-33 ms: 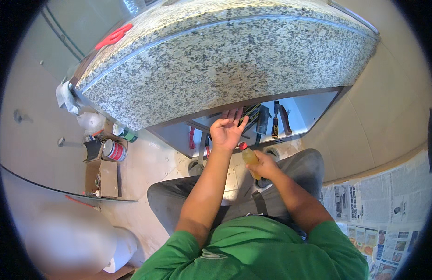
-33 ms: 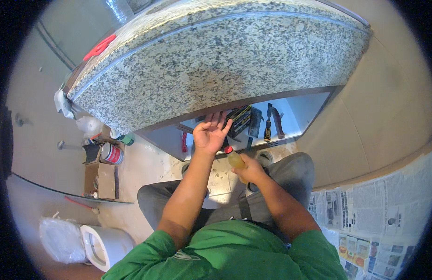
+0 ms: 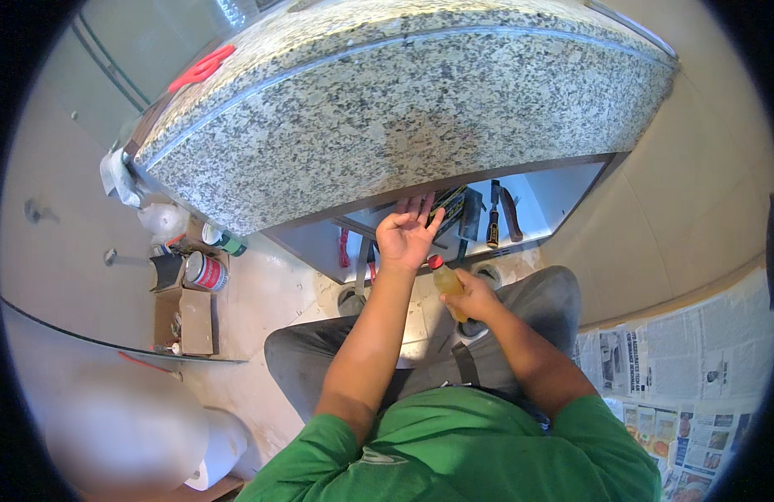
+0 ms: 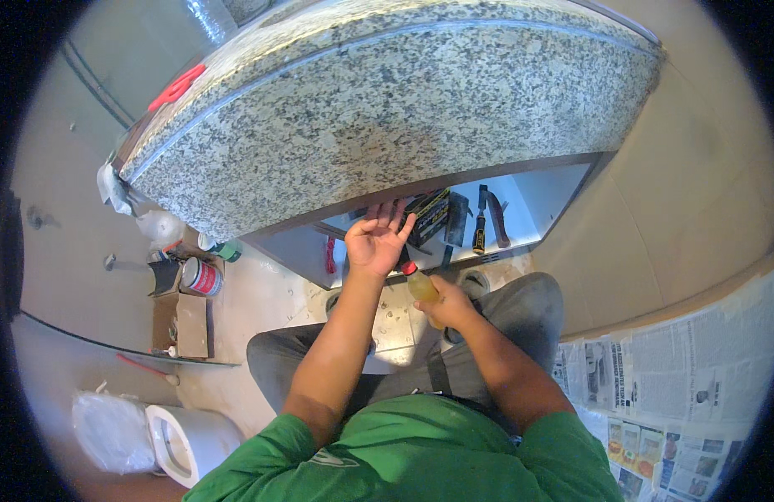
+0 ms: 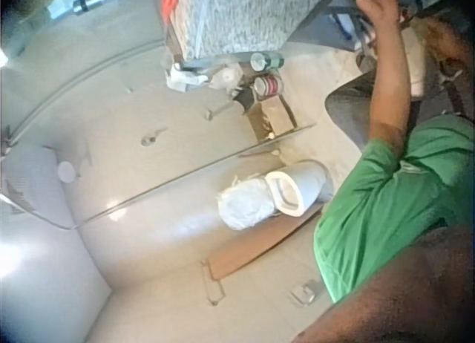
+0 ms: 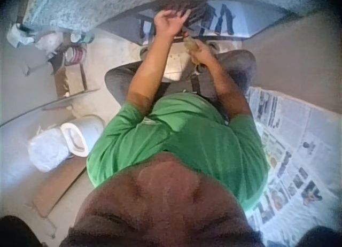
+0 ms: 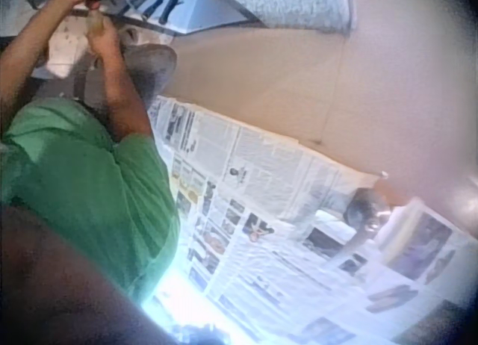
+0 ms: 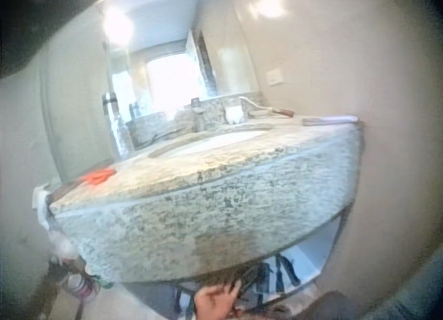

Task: The person sits on the floor and uses a yellow spray bottle to apply liquid to the interior surfaces of an open vanity cabinet. They wipe the sprayed areas with their hand and then place the bottle inside the cabinet.

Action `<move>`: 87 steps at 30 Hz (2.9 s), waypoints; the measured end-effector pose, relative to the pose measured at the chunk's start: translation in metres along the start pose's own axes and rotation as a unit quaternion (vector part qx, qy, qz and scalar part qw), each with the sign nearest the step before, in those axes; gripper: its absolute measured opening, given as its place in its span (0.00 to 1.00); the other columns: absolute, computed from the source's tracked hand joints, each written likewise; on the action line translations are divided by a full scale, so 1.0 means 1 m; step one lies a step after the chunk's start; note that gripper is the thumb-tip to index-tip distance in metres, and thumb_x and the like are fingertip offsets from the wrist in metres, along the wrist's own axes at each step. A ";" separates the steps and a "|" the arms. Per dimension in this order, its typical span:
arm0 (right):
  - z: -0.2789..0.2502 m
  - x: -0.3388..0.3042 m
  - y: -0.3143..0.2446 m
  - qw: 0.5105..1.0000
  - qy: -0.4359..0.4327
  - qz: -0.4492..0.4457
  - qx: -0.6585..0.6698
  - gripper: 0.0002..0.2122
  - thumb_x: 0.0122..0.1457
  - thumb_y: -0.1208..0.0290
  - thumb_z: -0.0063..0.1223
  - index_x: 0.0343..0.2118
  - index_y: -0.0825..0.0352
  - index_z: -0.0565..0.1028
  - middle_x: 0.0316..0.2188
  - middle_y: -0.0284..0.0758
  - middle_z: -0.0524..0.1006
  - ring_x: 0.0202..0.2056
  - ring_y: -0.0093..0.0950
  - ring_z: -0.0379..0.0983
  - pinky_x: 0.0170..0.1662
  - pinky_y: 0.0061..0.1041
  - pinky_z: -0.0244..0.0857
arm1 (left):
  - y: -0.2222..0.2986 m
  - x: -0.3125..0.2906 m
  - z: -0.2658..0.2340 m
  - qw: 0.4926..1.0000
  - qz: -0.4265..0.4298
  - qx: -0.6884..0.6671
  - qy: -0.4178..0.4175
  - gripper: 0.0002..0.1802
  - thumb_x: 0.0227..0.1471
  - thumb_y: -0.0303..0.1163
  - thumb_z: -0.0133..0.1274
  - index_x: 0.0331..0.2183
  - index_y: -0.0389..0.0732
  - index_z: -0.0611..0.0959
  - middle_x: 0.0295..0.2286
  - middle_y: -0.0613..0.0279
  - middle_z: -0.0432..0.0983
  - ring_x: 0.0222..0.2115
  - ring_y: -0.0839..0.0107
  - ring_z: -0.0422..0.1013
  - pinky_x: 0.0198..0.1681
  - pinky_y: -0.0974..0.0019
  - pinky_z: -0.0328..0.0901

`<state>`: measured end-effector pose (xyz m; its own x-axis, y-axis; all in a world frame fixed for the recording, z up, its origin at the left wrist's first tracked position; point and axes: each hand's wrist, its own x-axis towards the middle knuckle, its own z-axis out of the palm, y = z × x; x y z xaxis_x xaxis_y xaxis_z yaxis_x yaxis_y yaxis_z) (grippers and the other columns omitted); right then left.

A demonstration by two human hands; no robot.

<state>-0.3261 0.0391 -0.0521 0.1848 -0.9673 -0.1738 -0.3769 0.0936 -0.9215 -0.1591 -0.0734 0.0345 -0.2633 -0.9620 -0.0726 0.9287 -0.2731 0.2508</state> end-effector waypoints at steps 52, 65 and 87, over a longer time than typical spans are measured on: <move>-0.105 0.021 -0.158 0.820 -0.270 0.074 -0.499 0.29 0.43 0.54 0.72 0.50 0.56 0.78 0.41 0.39 0.82 0.44 0.38 0.79 0.48 0.36 0.70 | 0.122 -0.118 -0.126 0.610 0.167 0.754 0.178 0.28 0.62 0.51 0.49 0.24 0.34 0.80 0.21 0.44 0.74 0.21 0.51 0.71 0.30 0.54 0.65; -0.092 0.023 -0.289 0.579 -0.284 0.076 -0.761 0.26 0.38 0.56 0.73 0.41 0.62 0.80 0.35 0.40 0.82 0.40 0.42 0.79 0.43 0.40 0.71 | 0.120 -0.124 -0.133 0.632 0.006 0.761 0.150 0.17 0.59 0.40 0.52 0.30 0.34 0.80 0.28 0.45 0.79 0.30 0.53 0.76 0.37 0.56 0.67; -0.127 0.013 -0.315 0.664 -0.237 0.062 -0.707 0.22 0.38 0.61 0.74 0.40 0.58 0.83 0.34 0.39 0.83 0.38 0.41 0.80 0.43 0.38 0.71 | 0.121 -0.123 -0.145 0.629 0.008 0.765 0.139 0.09 0.57 0.32 0.55 0.34 0.35 0.83 0.26 0.54 0.80 0.26 0.67 0.77 0.31 0.63 0.70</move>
<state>-0.3203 -0.0329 0.2801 0.2114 -0.7593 -0.6154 -0.8290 -0.4728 0.2986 0.0233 0.0117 -0.0659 -0.0028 -0.9853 -0.1706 -0.4628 -0.1499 0.8737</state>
